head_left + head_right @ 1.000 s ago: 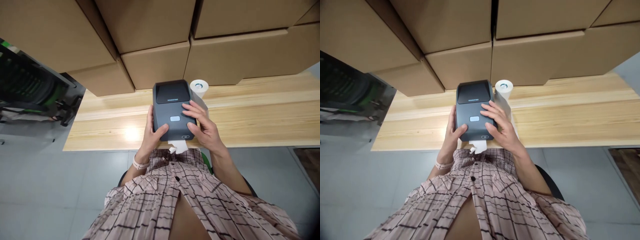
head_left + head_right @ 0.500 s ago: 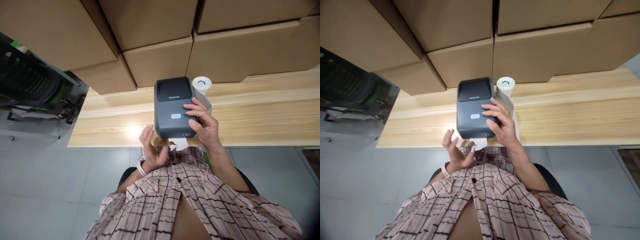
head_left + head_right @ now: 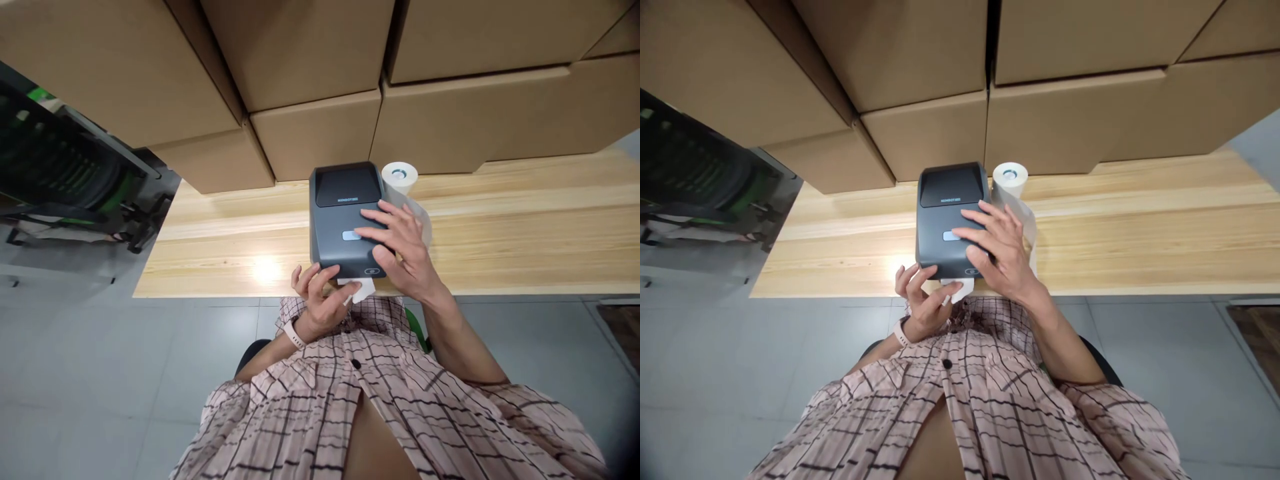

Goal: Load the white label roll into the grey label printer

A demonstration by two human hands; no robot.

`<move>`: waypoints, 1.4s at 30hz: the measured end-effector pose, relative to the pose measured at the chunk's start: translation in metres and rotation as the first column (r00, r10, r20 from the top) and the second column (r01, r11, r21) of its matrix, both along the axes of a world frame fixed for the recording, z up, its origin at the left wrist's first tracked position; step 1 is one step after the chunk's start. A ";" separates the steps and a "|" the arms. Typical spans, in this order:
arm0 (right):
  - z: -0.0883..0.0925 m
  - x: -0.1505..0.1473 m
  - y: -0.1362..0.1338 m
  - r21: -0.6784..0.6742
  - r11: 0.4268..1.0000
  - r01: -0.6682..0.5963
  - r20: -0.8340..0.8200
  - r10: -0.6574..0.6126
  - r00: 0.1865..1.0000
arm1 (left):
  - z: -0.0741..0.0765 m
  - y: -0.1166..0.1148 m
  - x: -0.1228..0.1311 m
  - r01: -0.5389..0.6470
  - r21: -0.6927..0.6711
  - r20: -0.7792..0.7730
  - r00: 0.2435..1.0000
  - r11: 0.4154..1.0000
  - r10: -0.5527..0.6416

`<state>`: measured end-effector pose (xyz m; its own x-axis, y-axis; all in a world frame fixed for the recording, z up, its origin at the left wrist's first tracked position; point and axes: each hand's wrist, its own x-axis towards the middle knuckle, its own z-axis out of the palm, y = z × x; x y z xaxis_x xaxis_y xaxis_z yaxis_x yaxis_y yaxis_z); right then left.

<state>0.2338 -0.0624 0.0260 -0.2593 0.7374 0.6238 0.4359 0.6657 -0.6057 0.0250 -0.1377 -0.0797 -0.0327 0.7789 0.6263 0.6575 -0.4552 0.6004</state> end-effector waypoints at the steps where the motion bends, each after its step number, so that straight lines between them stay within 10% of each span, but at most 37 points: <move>1: 0.006 0.000 -0.001 0.013 1.000 0.002 0.084 -0.003 0.996 | 0.003 -0.003 -0.003 -0.033 0.072 0.004 0.999 0.997 0.032; 5: 0.021 -0.006 0.002 0.010 1.000 -0.005 0.240 0.003 0.971 | 0.030 0.001 -0.020 -0.125 0.266 0.100 0.990 0.956 0.102; 10: 0.017 -0.006 0.004 0.025 0.999 -0.027 0.254 0.020 0.967 | 0.064 0.031 -0.029 -0.196 0.149 0.317 0.938 0.969 0.141; 17: 0.030 0.018 -0.004 0.002 0.996 -0.095 0.007 0.095 0.995 | 0.064 0.047 -0.022 0.005 -0.169 0.621 0.777 0.986 0.102; 23: 0.071 0.003 0.060 0.217 0.971 -0.098 0.016 0.097 0.995 | 0.062 0.082 -0.027 0.294 -0.337 0.745 0.665 0.894 0.062; 29: 0.115 -0.008 0.135 0.181 0.983 -0.031 -0.054 0.042 0.998 | 0.072 0.106 -0.029 0.350 -0.377 0.685 0.729 0.858 0.004; 34: 0.110 -0.014 0.123 0.370 0.914 0.167 0.063 -0.204 0.977 | 0.084 0.123 -0.034 0.291 -0.451 0.520 0.854 0.843 -0.017; 38: 0.079 -0.020 0.090 -0.016 0.994 -0.104 0.434 0.101 0.895 | 0.092 0.135 -0.039 0.167 -0.474 0.310 0.951 0.864 -0.014; 42: 0.067 -0.023 0.082 -0.346 0.926 -0.150 0.649 0.352 0.675 | 0.095 0.147 -0.042 0.168 -0.452 0.219 0.973 0.876 -0.074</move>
<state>0.2108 0.0197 0.0929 -0.7362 0.6767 -0.0010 0.6322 0.6873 -0.3577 -0.0172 0.0096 0.0151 -0.0001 0.9832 0.1826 0.4679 -0.1613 0.8689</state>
